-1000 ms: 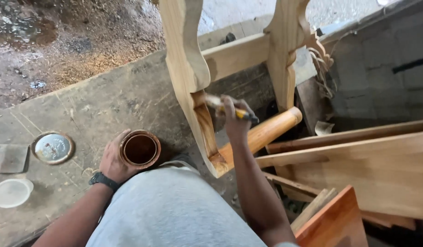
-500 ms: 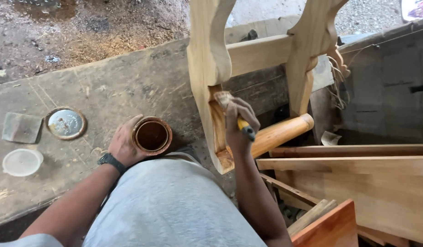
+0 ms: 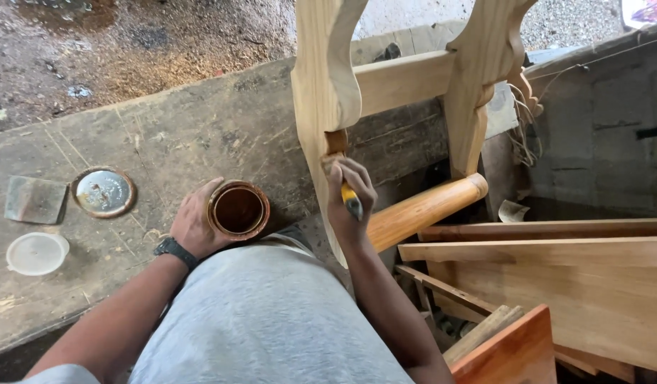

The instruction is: Applying wood stain to a wooden furniture frame using a paintbrush and a container of stain.

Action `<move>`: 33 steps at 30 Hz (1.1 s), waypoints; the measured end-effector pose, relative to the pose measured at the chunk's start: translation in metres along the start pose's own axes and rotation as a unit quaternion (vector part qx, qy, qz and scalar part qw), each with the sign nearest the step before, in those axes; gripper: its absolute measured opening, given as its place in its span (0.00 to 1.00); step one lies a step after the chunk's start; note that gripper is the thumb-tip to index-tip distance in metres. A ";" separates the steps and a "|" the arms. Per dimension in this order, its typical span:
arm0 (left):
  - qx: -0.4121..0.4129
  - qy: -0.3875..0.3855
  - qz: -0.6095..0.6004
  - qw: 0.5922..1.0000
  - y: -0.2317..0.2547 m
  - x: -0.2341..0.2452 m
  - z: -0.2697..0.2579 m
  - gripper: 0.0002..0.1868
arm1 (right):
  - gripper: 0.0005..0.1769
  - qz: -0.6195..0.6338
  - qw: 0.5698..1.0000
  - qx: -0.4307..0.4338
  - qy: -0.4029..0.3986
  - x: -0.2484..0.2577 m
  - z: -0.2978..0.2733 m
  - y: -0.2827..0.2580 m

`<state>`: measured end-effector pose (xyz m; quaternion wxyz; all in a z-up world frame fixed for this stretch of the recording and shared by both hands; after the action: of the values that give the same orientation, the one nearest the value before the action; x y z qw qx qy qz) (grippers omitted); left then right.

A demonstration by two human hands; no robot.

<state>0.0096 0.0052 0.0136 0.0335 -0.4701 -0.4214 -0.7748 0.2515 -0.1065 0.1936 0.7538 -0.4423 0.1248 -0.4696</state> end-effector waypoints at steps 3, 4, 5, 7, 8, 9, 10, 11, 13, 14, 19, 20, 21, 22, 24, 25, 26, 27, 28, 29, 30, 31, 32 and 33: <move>-0.009 0.006 0.008 1.000 -0.002 0.000 0.003 0.72 | 0.04 -0.020 0.999 0.029 0.007 -0.001 0.006 0.016; -0.009 0.002 0.008 1.000 -0.001 0.001 -0.001 0.72 | 0.04 -0.021 0.999 0.026 0.008 0.004 0.004 0.012; -0.006 0.003 0.007 1.000 0.000 0.001 0.000 0.71 | 0.04 -0.023 0.999 0.027 0.011 0.007 0.007 0.010; -0.004 0.002 0.006 1.000 0.000 0.002 0.001 0.71 | 0.04 -0.027 0.999 0.028 0.014 0.009 0.013 0.007; -0.004 0.001 0.001 1.000 -0.001 0.002 0.001 0.71 | 0.03 -0.024 0.999 0.029 0.010 0.008 0.014 0.006; -0.005 0.000 -0.003 1.000 -0.002 0.002 0.001 0.71 | 0.03 -0.020 0.999 0.030 0.006 0.007 0.015 0.004; -0.006 -0.002 -0.004 1.000 -0.002 0.001 0.000 0.71 | 0.03 -0.022 0.999 0.028 0.007 0.009 0.012 0.008; -0.012 0.002 -0.008 1.000 -0.003 0.001 0.000 0.70 | 0.03 -0.024 0.999 0.041 -0.023 0.009 0.009 0.011; -0.020 0.010 -0.011 1.000 -0.002 0.002 0.002 0.70 | 0.02 -0.025 0.997 0.058 -0.051 0.010 0.005 0.004; -0.015 0.008 -0.004 1.000 0.000 0.003 0.003 0.70 | 0.02 -0.036 0.997 0.039 -0.063 0.011 0.004 -0.004; -0.004 -0.001 -0.005 1.000 -0.001 0.002 0.001 0.71 | 0.04 -0.007 0.999 0.006 -0.052 0.010 0.013 -0.007; -0.007 0.000 -0.002 1.000 -0.001 0.002 0.001 0.70 | 0.04 0.001 0.999 0.008 -0.048 0.007 0.016 -0.006; -0.014 0.001 0.002 1.000 -0.003 0.002 0.004 0.70 | 0.05 0.009 0.999 0.012 -0.040 0.004 0.019 -0.004; -0.018 -0.004 0.002 1.000 -0.004 0.002 -0.002 0.70 | 0.05 0.006 0.999 0.009 -0.035 0.006 0.012 -0.001; -0.035 0.016 0.000 0.999 -0.008 -0.001 0.000 0.71 | 0.04 0.024 0.999 0.006 -0.041 0.008 0.007 0.009; -0.039 0.015 0.000 0.999 -0.006 -0.001 0.001 0.71 | 0.04 0.022 0.999 0.007 -0.037 0.012 0.008 0.003; -0.031 0.018 -0.003 0.999 -0.005 -0.001 0.001 0.71 | 0.03 0.016 0.999 -0.019 -0.030 0.015 0.008 -0.003; -0.020 0.021 -0.004 1.000 -0.004 0.000 -0.001 0.71 | 0.04 0.012 0.999 -0.046 -0.025 0.018 0.008 -0.008; -0.023 0.020 -0.003 1.000 -0.006 0.000 0.001 0.71 | 0.04 0.012 0.999 -0.047 -0.023 0.024 0.012 0.004; -0.031 0.015 0.001 0.999 -0.007 0.001 0.000 0.71 | 0.04 0.027 0.997 -0.068 0.010 0.032 0.012 0.016; -0.039 0.010 0.005 0.999 -0.008 0.000 -0.001 0.71 | 0.05 0.041 0.994 -0.090 0.043 0.042 0.013 0.028; -0.044 0.003 0.003 0.999 -0.005 0.003 0.001 0.71 | 0.05 0.036 0.994 -0.093 0.049 0.040 0.022 0.032; -0.052 0.006 0.000 0.999 -0.002 0.006 0.002 0.67 | 0.06 0.052 0.994 -0.085 0.050 0.038 0.032 0.035; -0.062 0.010 -0.002 0.998 -0.001 0.011 0.006 0.63 | 0.07 0.069 0.993 -0.075 0.053 0.035 0.043 0.039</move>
<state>0.0074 0.0134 0.0226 0.0065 -0.4626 -0.3730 -0.8043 0.3191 -0.1054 0.1960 0.7415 -0.4625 0.2296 -0.4285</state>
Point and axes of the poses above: each hand's wrist, its own z-axis towards the middle knuckle, its own x-axis out of the back of the hand, y = z × x, the point moved 1 cm from there along z, towards the middle knuckle, and after that the axes turned 14 degrees about z, right-handed, at the moved point
